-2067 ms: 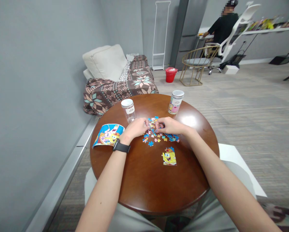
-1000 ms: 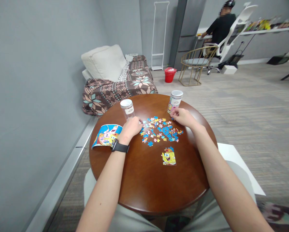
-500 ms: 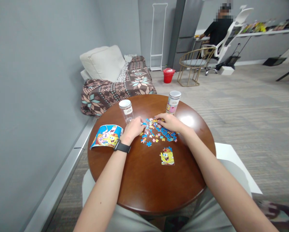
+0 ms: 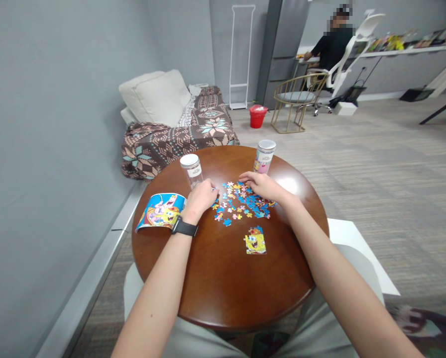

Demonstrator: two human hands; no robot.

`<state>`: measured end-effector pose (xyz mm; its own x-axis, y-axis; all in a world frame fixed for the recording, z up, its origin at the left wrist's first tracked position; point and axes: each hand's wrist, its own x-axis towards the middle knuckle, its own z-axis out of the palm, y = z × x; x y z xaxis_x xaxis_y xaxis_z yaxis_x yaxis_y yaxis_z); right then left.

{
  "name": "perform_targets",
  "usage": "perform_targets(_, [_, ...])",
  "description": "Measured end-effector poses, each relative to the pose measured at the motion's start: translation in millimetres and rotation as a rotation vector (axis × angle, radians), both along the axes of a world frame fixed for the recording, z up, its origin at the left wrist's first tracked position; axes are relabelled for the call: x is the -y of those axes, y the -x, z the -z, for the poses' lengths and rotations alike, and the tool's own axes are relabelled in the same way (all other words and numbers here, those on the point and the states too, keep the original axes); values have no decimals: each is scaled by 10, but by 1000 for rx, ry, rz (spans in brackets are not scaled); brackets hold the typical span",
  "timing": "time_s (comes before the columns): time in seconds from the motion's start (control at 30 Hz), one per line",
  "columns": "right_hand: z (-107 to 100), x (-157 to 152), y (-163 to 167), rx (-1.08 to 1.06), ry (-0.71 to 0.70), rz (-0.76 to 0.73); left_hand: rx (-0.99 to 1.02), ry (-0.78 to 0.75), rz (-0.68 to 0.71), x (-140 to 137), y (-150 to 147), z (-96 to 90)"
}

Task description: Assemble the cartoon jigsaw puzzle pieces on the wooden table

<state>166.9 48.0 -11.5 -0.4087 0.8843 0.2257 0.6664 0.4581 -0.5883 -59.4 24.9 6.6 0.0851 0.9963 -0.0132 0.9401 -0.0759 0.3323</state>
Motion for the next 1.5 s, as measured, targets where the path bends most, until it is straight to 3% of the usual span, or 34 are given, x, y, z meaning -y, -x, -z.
perform_targets(0.33, [2,-26,-14,1,23,41,-29,4,1,24,13,-25])
perform_targets(0.6, [50,-44,-51,-2,34,-22,-17,14,191,30,2,-82])
perform_targets(0.8, [49,-37,-38,40,29,5,-15,10,128,25,42,-59])
perform_targets(1.33, [14,-26,-44,10,38,-60,-57,-23,239,13,48,-41])
perform_targets(1.5, [-82,-28,-179,-31,-26,103,-83,-26,309,50,17,-61])
